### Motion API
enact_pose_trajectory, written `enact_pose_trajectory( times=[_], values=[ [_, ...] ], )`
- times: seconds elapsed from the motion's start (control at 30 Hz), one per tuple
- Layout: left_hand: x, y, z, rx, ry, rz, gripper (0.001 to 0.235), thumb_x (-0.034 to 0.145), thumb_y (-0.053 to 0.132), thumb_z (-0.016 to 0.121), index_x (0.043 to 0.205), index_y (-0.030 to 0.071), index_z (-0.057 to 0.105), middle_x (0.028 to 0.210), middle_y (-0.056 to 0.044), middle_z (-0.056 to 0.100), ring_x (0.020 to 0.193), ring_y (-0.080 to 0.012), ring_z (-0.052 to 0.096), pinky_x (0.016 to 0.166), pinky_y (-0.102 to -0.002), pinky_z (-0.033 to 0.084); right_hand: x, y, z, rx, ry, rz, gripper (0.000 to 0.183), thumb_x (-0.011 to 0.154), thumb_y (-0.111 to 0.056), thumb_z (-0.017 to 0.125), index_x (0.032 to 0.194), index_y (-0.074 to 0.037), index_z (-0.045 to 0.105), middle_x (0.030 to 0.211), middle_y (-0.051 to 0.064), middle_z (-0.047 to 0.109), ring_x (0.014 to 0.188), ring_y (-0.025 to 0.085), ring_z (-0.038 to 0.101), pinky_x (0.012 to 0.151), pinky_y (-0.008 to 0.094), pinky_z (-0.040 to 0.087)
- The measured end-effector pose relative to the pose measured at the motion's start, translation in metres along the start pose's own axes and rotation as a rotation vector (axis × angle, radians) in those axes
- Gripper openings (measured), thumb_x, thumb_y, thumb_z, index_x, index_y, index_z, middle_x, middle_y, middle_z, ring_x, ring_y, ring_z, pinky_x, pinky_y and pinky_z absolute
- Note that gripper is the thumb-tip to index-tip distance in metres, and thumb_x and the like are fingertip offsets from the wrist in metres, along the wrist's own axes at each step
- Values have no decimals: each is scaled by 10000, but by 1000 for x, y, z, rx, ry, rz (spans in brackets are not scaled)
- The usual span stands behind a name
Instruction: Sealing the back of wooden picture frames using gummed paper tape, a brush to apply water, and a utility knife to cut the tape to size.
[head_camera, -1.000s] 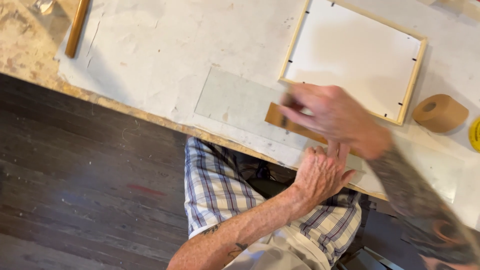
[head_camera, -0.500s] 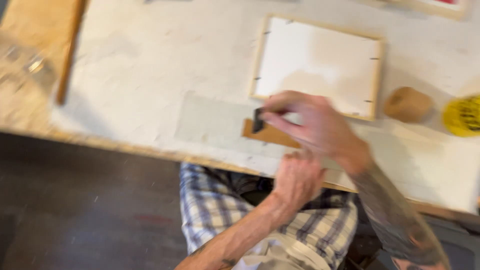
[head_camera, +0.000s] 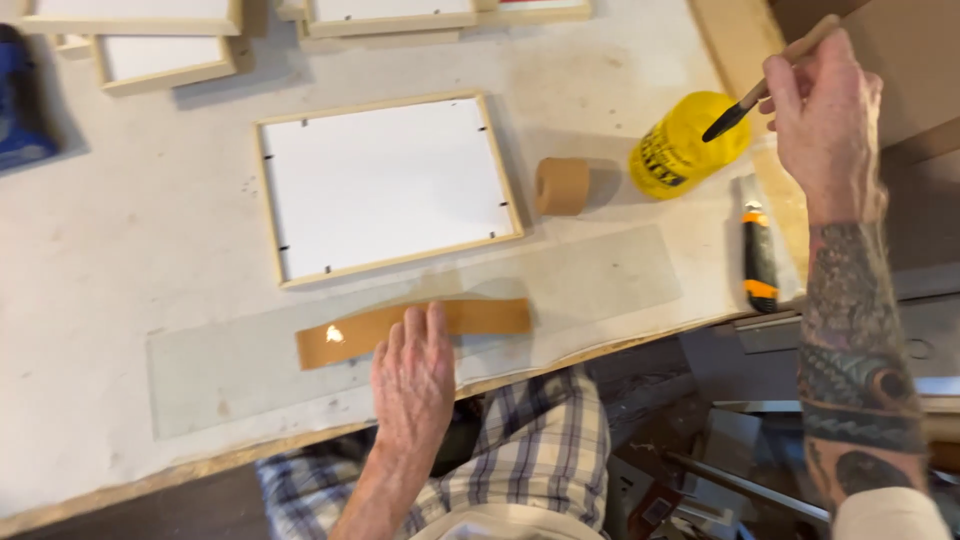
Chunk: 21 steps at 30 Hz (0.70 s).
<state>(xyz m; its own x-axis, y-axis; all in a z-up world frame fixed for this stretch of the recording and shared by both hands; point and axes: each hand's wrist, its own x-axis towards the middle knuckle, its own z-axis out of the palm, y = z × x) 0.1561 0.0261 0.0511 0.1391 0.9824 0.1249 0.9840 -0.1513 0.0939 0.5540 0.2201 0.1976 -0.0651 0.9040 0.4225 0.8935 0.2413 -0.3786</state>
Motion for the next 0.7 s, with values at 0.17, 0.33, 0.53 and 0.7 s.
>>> enact_pose_trajectory(
  times=[0.17, 0.33, 0.53, 0.7],
  values=[
    [2, -5, -6, -38, 97, -12, 309, 887, -5, 655, 1172, 86, 577, 905, -29, 610, 703, -155, 573, 629, -316, 535, 2, 54, 58, -452, -47, 43, 373, 1193, -365, 754, 988, -65, 670, 848, 164, 706, 756, 436, 673, 596, 580, 512],
    [3, -11, -3, -73, 130, -49, 369, 850, -11, 657, 1199, 80, 583, 893, -25, 600, 680, -157, 546, 610, -318, 512, -33, -55, 48, 49, 53, -249, 261, 935, 210, 794, 1060, 85, 602, 1308, 256, 641, 1272, 394, 609, 1064, 476, 522],
    [2, -9, 21, -61, 166, -26, 520, 729, 184, 840, 1202, 119, 634, 874, -8, 561, 768, -209, 670, 663, -344, 531, -59, -122, 124, -116, -272, 196, 876, 825, -635, 773, 1401, -34, 503, 1141, 273, 671, 1020, 485, 701, 874, 611, 541],
    [8, -9, -7, -61, 47, -16, 496, 785, 56, 719, 1260, 81, 580, 993, -69, 607, 883, -236, 661, 780, -379, 563, -40, -76, 168, -80, -182, 250, 632, 836, -451, 784, 1329, -150, 527, 1050, 154, 734, 989, 407, 710, 859, 522, 519]
  ],
)
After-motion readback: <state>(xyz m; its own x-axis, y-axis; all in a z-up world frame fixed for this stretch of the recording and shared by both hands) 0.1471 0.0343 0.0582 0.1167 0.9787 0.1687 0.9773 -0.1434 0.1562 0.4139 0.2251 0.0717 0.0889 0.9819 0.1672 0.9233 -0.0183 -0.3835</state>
